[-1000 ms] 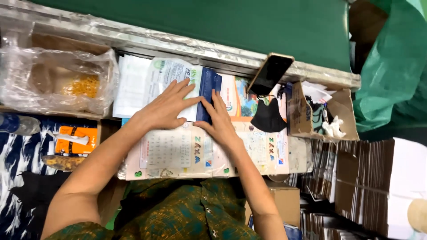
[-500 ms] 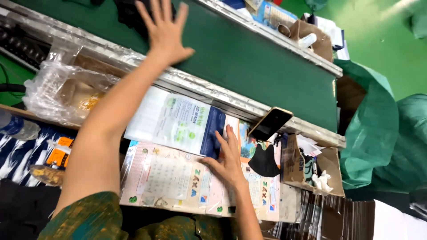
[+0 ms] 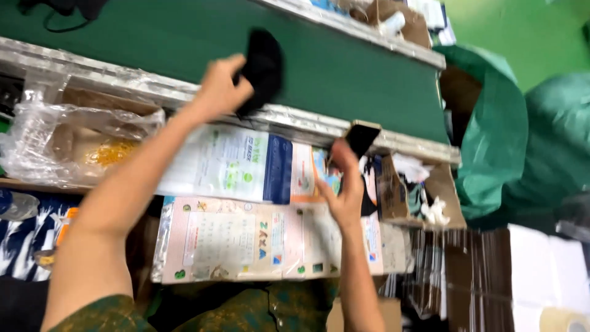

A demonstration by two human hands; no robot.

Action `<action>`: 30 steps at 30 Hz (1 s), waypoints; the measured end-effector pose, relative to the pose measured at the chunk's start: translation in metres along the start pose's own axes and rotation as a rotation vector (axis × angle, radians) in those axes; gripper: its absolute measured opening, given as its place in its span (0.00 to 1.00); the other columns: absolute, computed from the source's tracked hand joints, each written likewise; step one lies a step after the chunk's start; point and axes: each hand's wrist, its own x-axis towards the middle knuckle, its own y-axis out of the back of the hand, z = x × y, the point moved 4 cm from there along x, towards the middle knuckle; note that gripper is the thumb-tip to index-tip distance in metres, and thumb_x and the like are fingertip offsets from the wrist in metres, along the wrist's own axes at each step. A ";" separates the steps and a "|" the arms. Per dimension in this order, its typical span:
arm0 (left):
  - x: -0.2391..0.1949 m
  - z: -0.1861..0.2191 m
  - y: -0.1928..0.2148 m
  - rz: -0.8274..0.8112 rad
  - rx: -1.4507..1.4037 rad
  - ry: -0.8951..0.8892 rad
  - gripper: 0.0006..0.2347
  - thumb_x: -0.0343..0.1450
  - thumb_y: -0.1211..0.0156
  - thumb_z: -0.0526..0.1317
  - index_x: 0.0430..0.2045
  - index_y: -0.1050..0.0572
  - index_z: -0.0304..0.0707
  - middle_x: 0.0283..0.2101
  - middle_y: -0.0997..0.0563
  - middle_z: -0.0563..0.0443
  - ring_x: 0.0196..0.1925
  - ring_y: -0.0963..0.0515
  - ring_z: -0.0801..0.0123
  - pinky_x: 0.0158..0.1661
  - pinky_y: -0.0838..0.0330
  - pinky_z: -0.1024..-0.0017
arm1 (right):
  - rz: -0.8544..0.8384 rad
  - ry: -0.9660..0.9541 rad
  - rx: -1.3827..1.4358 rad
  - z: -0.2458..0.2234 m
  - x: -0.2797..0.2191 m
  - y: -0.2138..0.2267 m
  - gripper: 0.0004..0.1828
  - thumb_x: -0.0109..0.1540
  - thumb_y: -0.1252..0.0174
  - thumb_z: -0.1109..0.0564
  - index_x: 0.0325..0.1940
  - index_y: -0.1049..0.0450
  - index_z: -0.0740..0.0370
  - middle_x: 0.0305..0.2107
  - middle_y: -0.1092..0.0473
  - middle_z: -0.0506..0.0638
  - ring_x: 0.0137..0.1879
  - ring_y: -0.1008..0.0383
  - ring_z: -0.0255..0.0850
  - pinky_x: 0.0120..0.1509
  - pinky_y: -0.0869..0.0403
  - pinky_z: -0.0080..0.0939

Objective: Packaging black face masks into plastic sleeves at a factory conveyor belt.

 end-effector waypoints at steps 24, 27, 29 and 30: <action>-0.225 0.186 -0.130 -0.411 -1.470 0.115 0.38 0.63 0.23 0.38 0.66 0.40 0.27 0.66 0.30 0.39 0.68 0.30 0.65 0.67 0.37 0.62 | 0.595 -0.283 0.716 0.018 -0.099 0.027 0.32 0.64 0.37 0.65 0.71 0.38 0.66 0.61 0.31 0.53 0.66 0.30 0.42 0.74 0.33 0.43; -0.213 0.177 -0.113 -0.248 -1.191 0.396 0.20 0.67 0.25 0.36 0.51 0.22 0.22 0.50 0.15 0.40 0.50 0.17 0.66 0.54 0.22 0.65 | 0.417 -0.255 0.653 0.026 -0.106 0.030 0.40 0.60 0.31 0.66 0.74 0.41 0.66 0.64 0.34 0.54 0.71 0.35 0.44 0.79 0.38 0.44; -0.208 0.171 -0.098 -0.262 -1.046 0.334 0.16 0.68 0.29 0.37 0.45 0.22 0.25 0.42 0.14 0.46 0.44 0.17 0.70 0.49 0.21 0.70 | 0.320 -0.161 0.445 0.017 -0.103 0.049 0.51 0.54 0.24 0.61 0.75 0.45 0.62 0.68 0.40 0.51 0.75 0.41 0.43 0.81 0.41 0.45; -0.210 0.169 -0.092 -0.264 -1.043 0.339 0.16 0.68 0.29 0.37 0.45 0.22 0.25 0.42 0.14 0.46 0.44 0.17 0.70 0.49 0.21 0.70 | 0.319 -0.167 0.449 0.009 -0.099 0.060 0.51 0.54 0.24 0.61 0.75 0.45 0.62 0.68 0.40 0.51 0.75 0.41 0.43 0.81 0.41 0.45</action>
